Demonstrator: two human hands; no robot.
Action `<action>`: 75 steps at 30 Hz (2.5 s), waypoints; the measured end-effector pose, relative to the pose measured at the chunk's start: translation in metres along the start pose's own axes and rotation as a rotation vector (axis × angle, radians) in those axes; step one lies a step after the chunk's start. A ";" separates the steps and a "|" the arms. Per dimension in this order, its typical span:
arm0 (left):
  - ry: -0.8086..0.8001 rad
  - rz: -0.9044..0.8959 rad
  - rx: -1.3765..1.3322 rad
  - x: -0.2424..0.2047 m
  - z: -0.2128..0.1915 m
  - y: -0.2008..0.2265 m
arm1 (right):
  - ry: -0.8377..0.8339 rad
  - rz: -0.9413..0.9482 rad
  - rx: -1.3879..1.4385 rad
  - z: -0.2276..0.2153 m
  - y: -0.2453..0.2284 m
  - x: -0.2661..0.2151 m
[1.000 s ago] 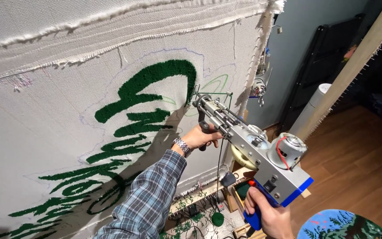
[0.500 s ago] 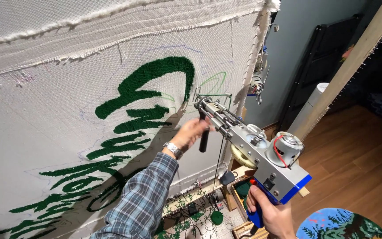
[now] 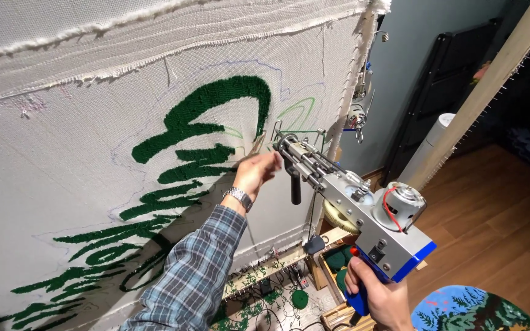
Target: Using a tufting gun to apply green yarn to a canvas to create a rug design.
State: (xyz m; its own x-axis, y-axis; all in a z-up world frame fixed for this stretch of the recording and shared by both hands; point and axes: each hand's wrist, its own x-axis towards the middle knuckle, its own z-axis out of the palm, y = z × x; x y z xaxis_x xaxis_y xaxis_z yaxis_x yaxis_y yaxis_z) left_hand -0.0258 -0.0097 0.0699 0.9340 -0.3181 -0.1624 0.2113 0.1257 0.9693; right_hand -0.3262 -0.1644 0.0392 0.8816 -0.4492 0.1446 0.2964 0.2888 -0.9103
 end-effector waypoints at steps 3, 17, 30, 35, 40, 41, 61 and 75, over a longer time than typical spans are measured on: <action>-0.249 0.031 0.295 0.040 -0.029 -0.051 | -0.005 0.022 0.041 0.000 0.001 -0.001; -0.292 -0.101 0.306 0.015 0.000 -0.078 | 0.027 0.089 -0.008 0.015 0.007 0.000; -0.307 -0.098 0.175 0.043 -0.012 -0.092 | -0.028 0.063 0.000 0.027 0.013 0.011; -0.316 -0.092 0.150 0.037 -0.011 -0.080 | -0.037 0.056 0.031 0.031 0.016 0.015; -0.273 -0.086 0.193 0.035 -0.011 -0.061 | -0.001 0.139 -0.035 0.031 0.026 0.029; -0.215 -0.056 0.274 0.038 -0.012 -0.060 | -0.090 0.054 -0.083 0.028 0.033 0.034; -0.002 -0.055 0.435 0.109 -0.028 -0.079 | 0.006 0.151 -0.172 0.063 0.039 0.055; -0.176 0.197 0.338 0.086 -0.029 -0.055 | 0.008 0.109 -0.114 0.067 0.035 0.058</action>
State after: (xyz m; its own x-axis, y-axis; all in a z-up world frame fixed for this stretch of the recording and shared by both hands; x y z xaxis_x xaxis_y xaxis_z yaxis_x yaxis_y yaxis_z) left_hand 0.0516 -0.0169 -0.0025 0.8777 -0.4777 0.0375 -0.0998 -0.1058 0.9894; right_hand -0.2401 -0.1234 0.0413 0.9035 -0.4268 0.0396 0.1549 0.2388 -0.9586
